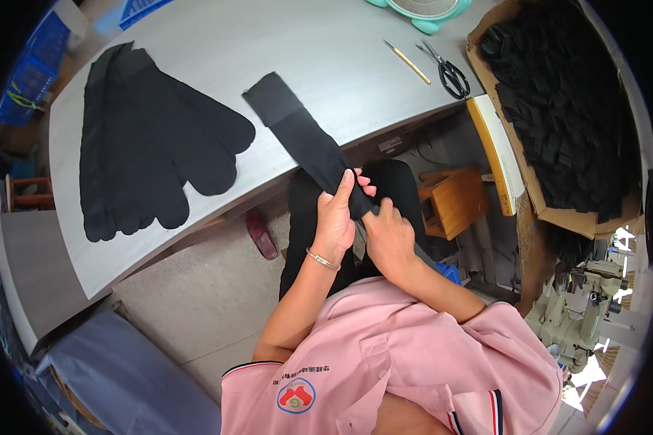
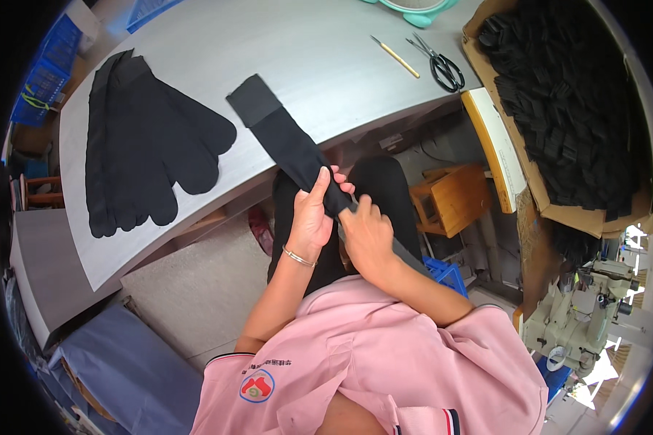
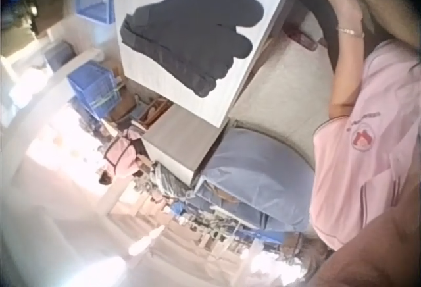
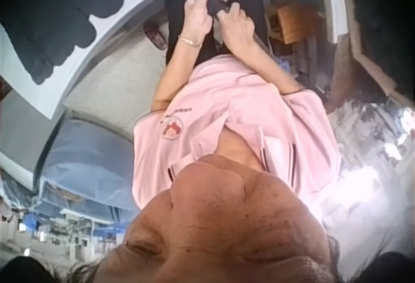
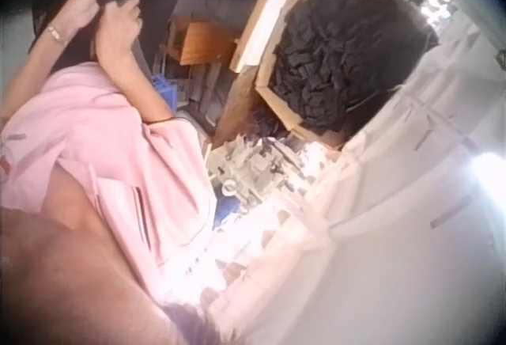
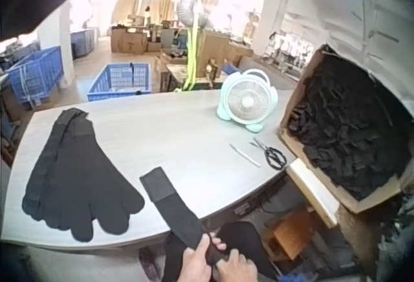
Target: Inspecting black fabric strips and assembling them into protective sleeves or straps at a workshop bench.
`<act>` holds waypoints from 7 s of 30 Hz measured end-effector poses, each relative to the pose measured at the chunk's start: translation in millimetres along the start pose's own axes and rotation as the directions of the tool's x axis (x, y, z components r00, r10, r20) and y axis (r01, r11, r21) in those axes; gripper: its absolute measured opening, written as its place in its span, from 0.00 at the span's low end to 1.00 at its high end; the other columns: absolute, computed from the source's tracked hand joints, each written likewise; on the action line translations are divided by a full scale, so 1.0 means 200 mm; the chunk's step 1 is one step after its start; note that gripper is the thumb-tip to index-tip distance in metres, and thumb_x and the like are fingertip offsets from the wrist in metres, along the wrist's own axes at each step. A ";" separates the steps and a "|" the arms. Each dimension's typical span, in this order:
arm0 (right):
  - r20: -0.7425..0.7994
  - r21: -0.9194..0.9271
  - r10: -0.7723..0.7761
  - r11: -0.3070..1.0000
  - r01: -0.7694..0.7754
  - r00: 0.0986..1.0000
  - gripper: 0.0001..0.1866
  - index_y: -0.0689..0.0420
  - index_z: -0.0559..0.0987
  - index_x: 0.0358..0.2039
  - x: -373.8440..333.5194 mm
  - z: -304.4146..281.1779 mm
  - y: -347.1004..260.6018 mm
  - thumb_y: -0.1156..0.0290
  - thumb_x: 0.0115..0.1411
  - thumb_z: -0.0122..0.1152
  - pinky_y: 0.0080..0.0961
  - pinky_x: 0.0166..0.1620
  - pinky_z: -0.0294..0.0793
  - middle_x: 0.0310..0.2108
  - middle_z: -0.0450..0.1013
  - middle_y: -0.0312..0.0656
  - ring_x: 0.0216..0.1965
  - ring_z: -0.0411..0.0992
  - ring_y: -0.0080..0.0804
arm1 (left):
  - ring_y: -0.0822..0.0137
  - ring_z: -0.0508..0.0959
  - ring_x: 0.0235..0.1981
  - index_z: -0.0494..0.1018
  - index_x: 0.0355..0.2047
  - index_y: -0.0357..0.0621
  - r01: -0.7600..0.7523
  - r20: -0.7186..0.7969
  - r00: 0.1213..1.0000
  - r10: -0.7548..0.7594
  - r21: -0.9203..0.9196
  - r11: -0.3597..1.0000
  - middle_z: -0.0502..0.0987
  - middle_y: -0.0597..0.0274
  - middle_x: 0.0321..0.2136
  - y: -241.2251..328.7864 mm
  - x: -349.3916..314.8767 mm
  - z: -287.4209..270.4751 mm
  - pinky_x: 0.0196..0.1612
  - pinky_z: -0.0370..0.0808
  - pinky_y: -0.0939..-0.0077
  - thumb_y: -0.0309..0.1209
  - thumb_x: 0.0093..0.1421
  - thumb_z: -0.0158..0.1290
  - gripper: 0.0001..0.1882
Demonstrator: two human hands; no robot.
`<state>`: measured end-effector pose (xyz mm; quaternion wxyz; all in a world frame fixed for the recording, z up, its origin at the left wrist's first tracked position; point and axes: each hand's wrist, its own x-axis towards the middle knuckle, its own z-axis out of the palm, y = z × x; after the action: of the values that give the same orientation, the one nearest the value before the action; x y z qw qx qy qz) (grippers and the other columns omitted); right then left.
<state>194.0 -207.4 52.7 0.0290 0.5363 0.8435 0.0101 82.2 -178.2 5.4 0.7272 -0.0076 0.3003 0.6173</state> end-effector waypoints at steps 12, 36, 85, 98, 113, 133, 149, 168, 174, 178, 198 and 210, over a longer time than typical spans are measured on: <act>-0.005 0.062 -0.008 0.998 0.008 1.000 0.28 0.43 0.74 0.52 -0.01 -0.03 0.03 0.77 0.49 0.62 0.35 0.31 0.76 0.39 0.67 0.50 0.32 0.75 0.45 | 0.69 0.78 0.33 0.74 0.40 0.42 -0.005 -0.065 0.998 0.007 0.024 1.000 0.77 0.65 0.31 0.03 0.01 0.03 0.44 0.77 0.73 0.41 0.66 0.57 0.14; -0.123 -0.122 0.043 0.991 -0.059 0.992 0.10 0.50 0.81 0.34 0.21 0.07 -0.04 0.71 0.49 0.63 0.25 0.29 0.71 0.34 0.66 0.40 0.32 0.72 0.31 | 0.66 0.78 0.35 0.72 0.40 0.40 -0.007 -0.035 0.999 0.005 -0.057 0.998 0.76 0.62 0.32 0.06 0.02 0.04 0.47 0.78 0.70 0.42 0.67 0.56 0.16; 0.004 0.370 -0.003 0.929 0.002 1.000 0.31 0.43 0.69 0.60 0.22 0.05 0.02 0.75 0.54 0.58 0.41 0.30 0.78 0.41 0.72 0.60 0.35 0.77 0.53 | 0.63 0.80 0.44 0.73 0.44 0.38 -0.074 0.066 0.995 0.071 0.041 0.996 0.80 0.52 0.39 0.04 0.01 0.02 0.50 0.77 0.66 0.42 0.68 0.54 0.17; 0.136 0.403 -0.045 0.915 -0.014 0.990 0.14 0.63 0.77 0.39 0.22 0.04 0.03 0.74 0.51 0.60 0.46 0.34 0.78 0.37 0.73 0.63 0.36 0.77 0.57 | 0.67 0.79 0.31 0.74 0.42 0.37 -0.119 -0.043 0.992 0.121 0.052 0.992 0.78 0.62 0.30 0.04 0.03 0.04 0.43 0.79 0.71 0.39 0.66 0.58 0.16; 0.022 0.260 0.010 0.966 -0.015 1.000 0.24 0.52 0.72 0.52 0.23 0.14 0.01 0.72 0.53 0.60 0.44 0.30 0.78 0.36 0.72 0.58 0.31 0.77 0.54 | 0.61 0.79 0.46 0.70 0.49 0.36 -0.099 0.089 0.992 0.093 0.069 0.993 0.78 0.55 0.39 0.03 0.02 0.03 0.55 0.74 0.65 0.44 0.71 0.49 0.21; 0.035 0.235 -0.046 0.971 0.037 0.998 0.31 0.45 0.72 0.57 0.12 0.09 0.04 0.77 0.50 0.63 0.34 0.27 0.78 0.39 0.69 0.53 0.35 0.77 0.42 | 0.63 0.81 0.37 0.73 0.44 0.36 -0.062 -0.027 0.998 0.065 0.082 0.995 0.80 0.55 0.37 0.00 0.02 0.04 0.46 0.80 0.66 0.39 0.67 0.55 0.16; -0.624 0.260 -0.202 0.857 0.444 0.755 0.13 0.61 0.79 0.38 0.13 0.08 0.16 0.76 0.50 0.64 0.38 0.50 0.71 0.43 0.73 0.44 0.44 0.73 0.37 | 0.59 0.80 0.47 0.71 0.49 0.36 -0.031 0.015 0.999 0.031 0.067 0.997 0.79 0.54 0.41 0.01 0.02 0.04 0.53 0.77 0.64 0.45 0.71 0.48 0.22; -0.471 0.640 0.367 0.768 0.025 0.802 0.17 0.65 0.80 0.40 0.30 0.09 0.78 0.62 0.68 0.56 0.24 0.38 0.74 0.30 0.77 0.42 0.30 0.75 0.27 | 0.60 0.82 0.42 0.71 0.50 0.32 0.045 0.017 0.999 -0.048 0.159 0.986 0.80 0.51 0.41 0.05 -0.03 0.13 0.49 0.82 0.61 0.27 0.63 0.58 0.17; 0.010 0.960 0.177 0.275 -0.059 0.984 0.19 0.61 0.79 0.48 0.62 -0.07 0.45 0.58 0.70 0.54 0.21 0.39 0.73 0.36 0.77 0.37 0.35 0.75 0.22 | 0.64 0.82 0.36 0.73 0.48 0.34 0.139 0.007 0.990 -0.142 0.162 0.977 0.80 0.55 0.37 0.02 -0.05 0.16 0.45 0.83 0.63 0.32 0.63 0.60 0.17; 0.251 0.965 -0.005 0.086 -0.249 0.968 0.19 0.60 0.81 0.37 0.83 -0.09 0.36 0.55 0.66 0.59 0.19 0.34 0.71 0.27 0.73 0.32 0.27 0.69 0.19 | 0.66 0.82 0.31 0.74 0.45 0.34 0.193 -0.008 0.981 -0.196 0.215 0.957 0.80 0.57 0.32 0.01 -0.07 0.17 0.41 0.83 0.66 0.34 0.63 0.60 0.16; 0.242 0.965 0.038 -0.110 -0.236 0.970 0.14 0.58 0.77 0.26 1.09 0.08 0.29 0.61 0.64 0.63 0.19 0.23 0.69 0.22 0.71 0.31 0.21 0.68 0.17 | 0.52 0.74 0.57 0.59 0.64 0.31 0.229 0.162 0.965 -0.208 -0.122 0.966 0.70 0.40 0.59 0.04 -0.14 0.14 0.62 0.70 0.58 0.73 0.61 0.24 0.54; -0.028 0.964 0.123 0.267 -0.006 0.992 0.18 0.60 0.73 0.23 1.09 0.19 0.27 0.61 0.65 0.61 0.21 0.24 0.62 0.18 0.64 0.27 0.21 0.60 0.14 | 0.61 0.79 0.43 0.62 0.61 0.34 0.210 0.224 0.947 -0.229 0.109 0.972 0.76 0.53 0.50 0.02 0.05 0.06 0.54 0.77 0.59 0.73 0.59 0.33 0.52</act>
<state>153.0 13.1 9.1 -0.3421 0.4774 0.6558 -0.4743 85.2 -164.1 13.1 0.8214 0.0626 0.2352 0.5158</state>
